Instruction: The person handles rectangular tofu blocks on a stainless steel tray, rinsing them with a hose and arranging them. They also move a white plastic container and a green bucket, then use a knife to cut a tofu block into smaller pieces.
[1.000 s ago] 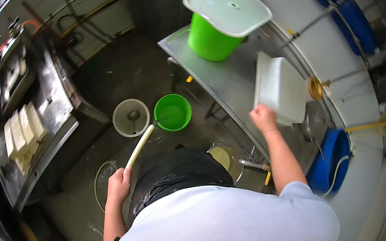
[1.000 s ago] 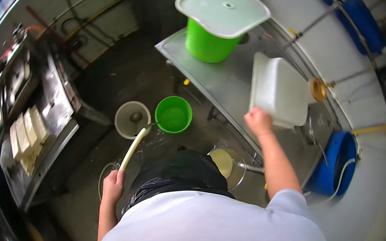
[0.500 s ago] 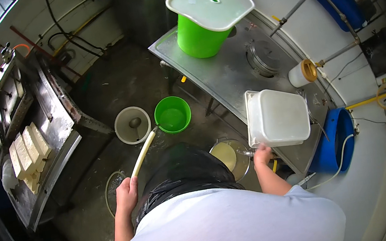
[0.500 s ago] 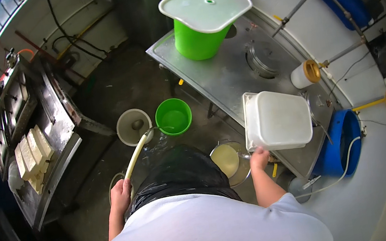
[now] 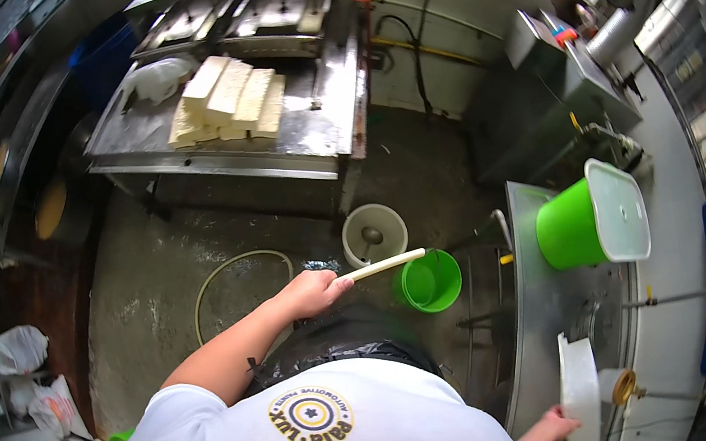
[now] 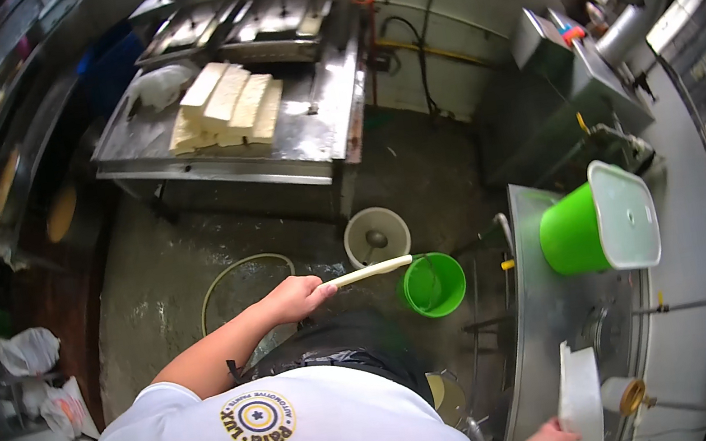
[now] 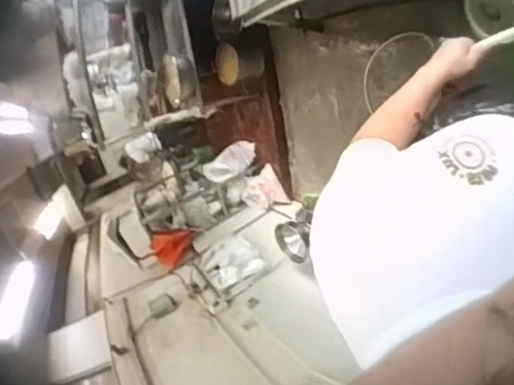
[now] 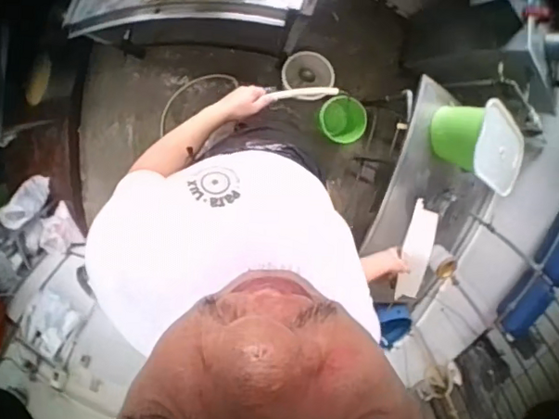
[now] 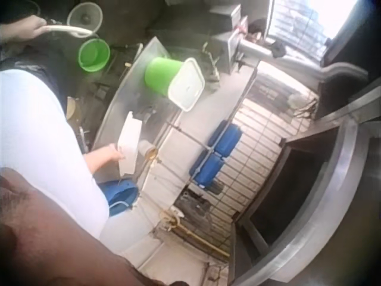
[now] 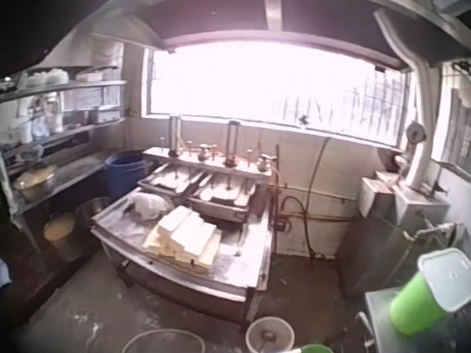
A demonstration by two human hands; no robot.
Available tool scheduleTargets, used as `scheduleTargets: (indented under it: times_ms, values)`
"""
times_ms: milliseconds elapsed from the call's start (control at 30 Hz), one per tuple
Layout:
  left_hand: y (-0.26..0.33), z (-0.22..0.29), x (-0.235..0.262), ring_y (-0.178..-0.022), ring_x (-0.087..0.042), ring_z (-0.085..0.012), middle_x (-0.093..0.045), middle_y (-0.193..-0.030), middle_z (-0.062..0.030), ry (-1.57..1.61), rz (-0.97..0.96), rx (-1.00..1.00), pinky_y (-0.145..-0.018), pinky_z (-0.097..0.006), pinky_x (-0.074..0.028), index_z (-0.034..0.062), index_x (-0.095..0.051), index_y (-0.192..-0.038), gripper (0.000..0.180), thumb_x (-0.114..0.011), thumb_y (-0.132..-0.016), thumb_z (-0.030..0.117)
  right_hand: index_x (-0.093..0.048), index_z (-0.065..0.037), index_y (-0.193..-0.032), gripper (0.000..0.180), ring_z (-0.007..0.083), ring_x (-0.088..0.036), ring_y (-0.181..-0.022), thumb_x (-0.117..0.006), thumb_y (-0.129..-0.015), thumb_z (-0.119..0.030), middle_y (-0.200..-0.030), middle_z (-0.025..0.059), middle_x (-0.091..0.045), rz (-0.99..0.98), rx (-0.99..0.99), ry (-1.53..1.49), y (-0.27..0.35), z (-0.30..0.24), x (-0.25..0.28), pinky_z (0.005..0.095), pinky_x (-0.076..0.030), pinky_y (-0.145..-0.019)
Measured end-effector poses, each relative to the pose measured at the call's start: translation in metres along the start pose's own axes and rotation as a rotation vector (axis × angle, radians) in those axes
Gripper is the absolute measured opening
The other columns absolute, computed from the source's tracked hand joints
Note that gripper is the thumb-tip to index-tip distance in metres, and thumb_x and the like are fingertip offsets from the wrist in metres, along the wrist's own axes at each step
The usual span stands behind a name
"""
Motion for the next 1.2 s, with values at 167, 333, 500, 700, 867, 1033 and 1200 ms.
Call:
scheduleTargets:
  times_ms: [167, 333, 500, 700, 867, 1033, 1200]
  values:
    - [0.021, -0.064, 0.061, -0.080, -0.070, -0.0362, -0.071, -0.083, -0.0208, 0.173, 0.285, 0.060, -0.075, -0.048, -0.054, 0.0014, -0.072, -0.093, 0.059, -0.057, -0.105, 0.057, -0.056, 0.011, -0.126, 0.051, 0.0348, -0.071, -0.100, -0.071, -0.097, -0.029, -0.118, 0.0253, -0.069, -0.092, 0.346, 0.175, 0.130, -0.096, -0.161, 0.0503, -0.061, -0.077]
    - [0.090, -0.187, 0.130, -0.073, -0.065, -0.0309, -0.068, -0.077, -0.0176, 0.373, 0.770, 0.202, -0.072, -0.045, -0.053, 0.0011, -0.069, -0.088, 0.065, -0.056, -0.104, 0.063, -0.052, 0.011, -0.133, 0.054, 0.0342, -0.071, -0.103, -0.072, -0.099, -0.026, -0.122, 0.0253, -0.067, -0.432, 0.716, 0.317, 0.368, -0.072, -0.265, 0.0456, -0.059, -0.091]
    - [0.226, -0.311, 0.188, -0.064, -0.062, -0.0253, -0.060, -0.065, -0.0094, 0.460, 1.338, 0.388, -0.064, -0.044, -0.050, 0.0015, -0.066, -0.083, 0.071, -0.051, -0.105, 0.067, -0.054, 0.004, -0.136, 0.038, 0.0289, -0.070, -0.101, -0.062, -0.107, -0.020, -0.122, 0.0190, -0.068, -1.111, 0.784, 0.337, 0.553, -0.018, -0.347, 0.0392, -0.059, -0.093]
    - [0.414, -0.375, 0.215, -0.039, -0.031, -0.0041, -0.035, -0.056, 0.0087, 1.003, 1.836, 0.484, -0.032, -0.025, -0.025, 0.0124, -0.053, -0.078, 0.057, -0.053, -0.106, 0.061, -0.060, 0.004, -0.116, 0.023, 0.0344, -0.072, -0.081, -0.063, -0.106, -0.017, -0.093, 0.0217, -0.070, -1.785, 1.199, 0.338, 0.823, 0.044, -0.355, 0.0423, -0.056, -0.073]
    - [0.567, -0.359, 0.269, -0.048, -0.041, -0.0052, -0.043, -0.060, 0.0071, 0.629, 2.126, 0.596, -0.043, -0.025, -0.034, 0.0096, -0.059, -0.078, 0.054, -0.058, -0.107, 0.056, -0.063, 0.001, -0.115, 0.019, 0.0411, -0.071, -0.079, -0.066, -0.102, -0.012, -0.091, 0.0227, -0.071, -2.329, 1.025, 0.162, 1.006, 0.101, -0.313, 0.0451, -0.055, -0.069]
    - [0.653, -0.354, 0.313, -0.070, -0.051, -0.0094, -0.058, -0.077, -0.0005, 0.255, 2.290, 0.545, -0.064, -0.028, -0.044, 0.0009, -0.066, -0.092, 0.050, -0.056, -0.111, 0.046, -0.062, -0.003, -0.117, 0.023, 0.0459, -0.071, -0.088, -0.067, -0.100, -0.016, -0.101, 0.0237, -0.072, -2.539, 1.184, -0.022, 1.161, 0.163, -0.280, 0.0523, -0.057, -0.076]
    - [0.651, -0.344, 0.365, -0.075, -0.055, -0.0154, -0.062, -0.082, -0.0049, -0.055, 2.265, 0.739, -0.071, -0.034, -0.047, -0.0022, -0.066, -0.095, 0.050, -0.052, -0.112, 0.043, -0.057, -0.012, -0.122, 0.020, 0.0396, -0.073, -0.095, -0.050, -0.103, -0.014, -0.117, 0.0144, -0.072, -2.878, 1.428, 0.258, 1.315, 0.251, -0.253, 0.0538, -0.057, -0.081]
Point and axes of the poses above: each hand's wrist, its own y-axis away from the middle knuckle, its own x-axis out of the back of the hand, z = x × y, the point moved 8 cm from there along -y, towards the middle knuckle
